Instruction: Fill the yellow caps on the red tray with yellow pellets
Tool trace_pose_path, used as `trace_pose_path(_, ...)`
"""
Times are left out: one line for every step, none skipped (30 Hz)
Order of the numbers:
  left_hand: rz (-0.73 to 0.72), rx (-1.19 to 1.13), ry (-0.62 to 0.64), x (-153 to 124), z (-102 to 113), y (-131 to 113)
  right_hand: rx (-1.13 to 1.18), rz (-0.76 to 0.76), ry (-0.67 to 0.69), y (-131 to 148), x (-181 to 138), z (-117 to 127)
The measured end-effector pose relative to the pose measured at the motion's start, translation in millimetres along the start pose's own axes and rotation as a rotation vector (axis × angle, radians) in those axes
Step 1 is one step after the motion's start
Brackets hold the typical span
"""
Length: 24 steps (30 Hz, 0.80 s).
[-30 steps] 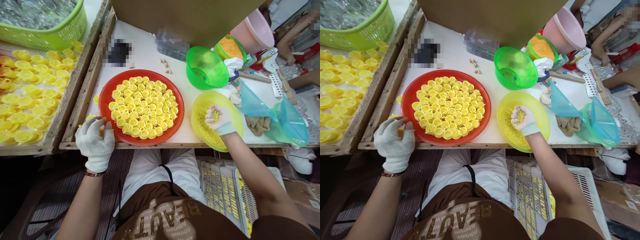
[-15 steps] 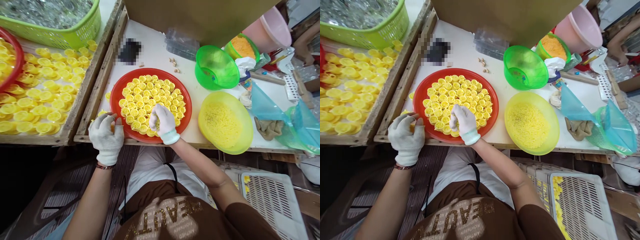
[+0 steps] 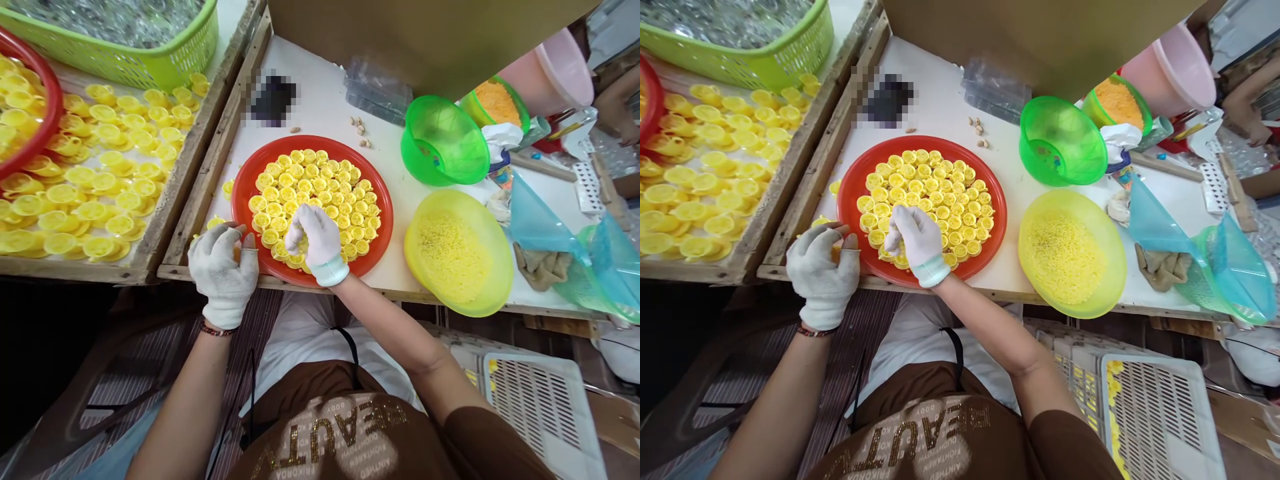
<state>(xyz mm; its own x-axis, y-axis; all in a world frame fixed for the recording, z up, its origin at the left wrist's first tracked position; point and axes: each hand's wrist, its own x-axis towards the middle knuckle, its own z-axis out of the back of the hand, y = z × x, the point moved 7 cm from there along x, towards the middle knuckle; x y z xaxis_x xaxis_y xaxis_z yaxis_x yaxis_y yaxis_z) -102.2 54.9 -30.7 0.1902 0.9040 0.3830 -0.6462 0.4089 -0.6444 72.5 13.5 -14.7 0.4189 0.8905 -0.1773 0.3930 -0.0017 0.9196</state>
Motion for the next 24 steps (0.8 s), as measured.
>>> trace_pose_path(0.005,0.013,0.003,0,0,0,0.012,-0.012,-0.004,-3,1,-2)
trace_pose_path(0.006,0.023,0.005,0,0,0,0.030,-0.035,-0.009,-5,3,-4)
trace_pose_path(0.005,0.028,0.008,0,0,-1,0.059,-0.066,-0.014,-6,4,-4)
trace_pose_path(0.000,0.030,0.009,0,1,-1,0.096,-0.098,-0.017,-5,6,-3)
trace_pose_path(-0.005,0.029,0.012,0,1,-2,0.136,-0.129,-0.015,-2,7,-1)
trace_pose_path(-0.010,0.028,0.013,0,1,-2,0.173,-0.152,-0.009,4,7,3)
trace_pose_path(-0.014,0.028,0.014,0,1,-2,0.204,-0.168,-0.003,12,8,10)
trace_pose_path(-0.016,0.030,0.013,0,1,-2,0.224,-0.174,-0.005,22,8,20)
trace_pose_path(-0.019,0.032,0.010,0,1,-2,0.228,-0.172,-0.022,34,8,33)
trace_pose_path(-0.023,0.034,0.005,1,2,-1,0.218,-0.162,-0.054,46,6,48)
trace_pose_path(-0.029,0.035,0.001,1,2,0,0.202,-0.144,-0.101,58,4,66)
trace_pose_path(-0.039,0.034,-0.003,1,1,0,0.183,-0.125,-0.155,69,1,83)
trace_pose_path(-0.049,0.033,-0.006,1,1,1,0.167,-0.108,-0.207,78,-2,100)
trace_pose_path(-0.058,0.032,-0.008,1,1,1,0.159,-0.094,-0.246,84,-7,113)
trace_pose_path(-0.067,0.034,-0.012,1,0,1,0.163,-0.080,-0.270,88,-10,122)
trace_pose_path(-0.074,0.039,-0.016,1,0,1,0.176,-0.068,-0.282,89,-14,127)
trace_pose_path(-0.079,0.046,-0.023,1,0,1,0.193,-0.061,-0.281,87,-17,128)
trace_pose_path(-0.081,0.056,-0.029,2,1,0,0.208,-0.057,-0.269,83,-18,125)
trace_pose_path(-0.078,0.066,-0.030,2,1,0,0.221,-0.056,-0.250,77,-20,118)
trace_pose_path(-0.072,0.073,-0.029,2,1,0,0.229,-0.058,-0.224,69,-20,108)
trace_pose_path(-0.063,0.077,-0.028,3,1,0,0.232,-0.061,-0.194,59,-20,96)
trace_pose_path(-0.057,0.079,-0.026,3,1,0,0.227,-0.070,-0.158,49,-19,82)
trace_pose_path(-0.054,0.079,-0.024,3,1,0,0.212,-0.072,-0.129,38,-18,69)
trace_pose_path(-0.054,0.079,-0.027,4,2,1,0.189,-0.070,-0.107,28,-17,57)
